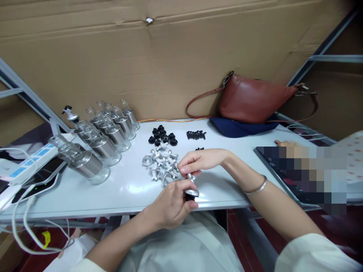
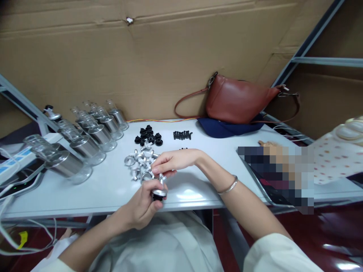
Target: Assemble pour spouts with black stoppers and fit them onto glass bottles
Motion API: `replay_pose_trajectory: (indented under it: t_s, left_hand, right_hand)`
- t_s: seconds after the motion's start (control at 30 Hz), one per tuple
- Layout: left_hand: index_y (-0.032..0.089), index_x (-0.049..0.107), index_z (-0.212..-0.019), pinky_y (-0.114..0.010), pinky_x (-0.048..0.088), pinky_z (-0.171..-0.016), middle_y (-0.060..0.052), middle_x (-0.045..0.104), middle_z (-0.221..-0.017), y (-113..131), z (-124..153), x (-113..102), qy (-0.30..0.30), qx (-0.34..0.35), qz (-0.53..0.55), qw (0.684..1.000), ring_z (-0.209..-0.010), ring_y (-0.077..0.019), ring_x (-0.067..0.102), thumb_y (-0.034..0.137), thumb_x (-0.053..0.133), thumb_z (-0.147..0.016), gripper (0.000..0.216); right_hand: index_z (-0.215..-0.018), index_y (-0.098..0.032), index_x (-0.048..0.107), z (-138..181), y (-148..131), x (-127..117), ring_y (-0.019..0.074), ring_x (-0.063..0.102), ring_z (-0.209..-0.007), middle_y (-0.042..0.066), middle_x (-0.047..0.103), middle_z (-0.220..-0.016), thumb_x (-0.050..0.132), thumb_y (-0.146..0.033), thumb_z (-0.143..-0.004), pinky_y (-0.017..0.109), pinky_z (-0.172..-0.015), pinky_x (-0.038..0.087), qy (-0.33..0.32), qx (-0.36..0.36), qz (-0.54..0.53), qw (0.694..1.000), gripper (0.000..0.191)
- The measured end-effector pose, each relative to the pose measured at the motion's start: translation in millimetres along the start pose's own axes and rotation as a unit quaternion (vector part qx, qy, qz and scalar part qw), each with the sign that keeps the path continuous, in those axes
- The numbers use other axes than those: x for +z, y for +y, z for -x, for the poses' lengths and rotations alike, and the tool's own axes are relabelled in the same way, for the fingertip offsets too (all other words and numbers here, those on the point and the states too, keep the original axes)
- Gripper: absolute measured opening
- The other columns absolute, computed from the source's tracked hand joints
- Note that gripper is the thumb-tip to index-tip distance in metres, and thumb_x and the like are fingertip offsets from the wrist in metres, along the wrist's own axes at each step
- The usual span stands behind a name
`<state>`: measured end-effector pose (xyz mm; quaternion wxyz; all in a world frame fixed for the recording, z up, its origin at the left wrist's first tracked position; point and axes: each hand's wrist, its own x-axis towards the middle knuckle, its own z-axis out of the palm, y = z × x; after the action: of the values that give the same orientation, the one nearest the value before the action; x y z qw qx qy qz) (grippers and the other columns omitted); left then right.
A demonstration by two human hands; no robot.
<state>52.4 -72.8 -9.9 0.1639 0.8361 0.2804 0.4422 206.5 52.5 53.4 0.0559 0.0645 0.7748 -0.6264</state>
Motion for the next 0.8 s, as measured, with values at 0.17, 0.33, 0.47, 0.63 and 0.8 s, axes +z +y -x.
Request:
replay_pose_trajectory:
  t_s: [0.17,0.33,0.47,0.63,0.8]
  left_hand:
    - [0.020,0.039,-0.108,-0.027,0.043,-0.066,-0.003,0.054,-0.082,2.5,-4.1,-1.0,0.078,-0.007,-0.015,0.997,-0.068,-0.0131,0.049,0.040,0.025,-0.098,0.027]
    - [0.021,0.042,-0.101,-0.028,0.035,-0.062,-0.002,0.050,-0.077,1.2,-5.9,-1.2,0.092,0.142,-0.152,0.974,-0.069,-0.0153,0.046,0.021,0.039,-0.090,0.011]
    - [0.022,0.043,-0.095,-0.029,0.036,-0.066,-0.005,0.055,-0.090,2.2,-6.2,-0.6,0.035,0.148,-0.202,0.967,-0.074,-0.0151,0.050,0.013,0.045,-0.083,0.015]
    - [0.019,0.039,-0.096,-0.029,0.037,-0.067,-0.005,0.059,-0.087,1.8,-7.1,0.0,0.011,0.126,-0.179,0.976,-0.080,-0.0150,0.058,0.012,0.045,-0.086,0.014]
    - [0.019,0.042,-0.099,-0.030,0.036,-0.067,-0.003,0.059,-0.080,1.3,-7.8,0.2,-0.003,0.133,-0.191,0.972,-0.073,-0.0145,0.058,0.015,0.042,-0.088,0.011]
  right_hand:
    - [-0.062,-0.014,0.048,-7.0,-1.3,5.6,0.0054,0.029,-0.051,-0.006,0.035,-0.056,0.053,-0.043,-0.086,0.021,-0.048,0.025,0.062,-0.004,0.001,0.998,0.037]
    - [-0.053,-0.018,0.036,-2.5,6.6,-5.2,0.0035,0.020,-0.045,-0.009,0.024,-0.049,0.055,-0.039,-0.082,0.020,-0.043,0.017,0.220,-0.005,0.009,0.975,0.041]
    - [-0.070,-0.016,0.051,18.9,14.0,-28.3,0.0056,0.039,-0.048,-0.006,0.047,-0.054,0.065,-0.042,-0.075,0.020,-0.045,0.031,0.342,-0.002,-0.002,0.940,0.030]
    - [-0.077,-0.015,0.056,44.7,19.2,-46.3,0.0095,0.051,-0.055,0.001,0.061,-0.067,0.070,-0.040,-0.068,0.022,-0.050,0.039,0.411,0.109,0.066,0.903,0.030]
    - [-0.064,-0.017,0.057,58.4,29.6,-56.0,0.0109,0.048,-0.050,0.000,0.057,-0.053,0.059,-0.039,-0.076,0.024,-0.051,0.036,0.409,0.290,0.213,0.839,0.025]
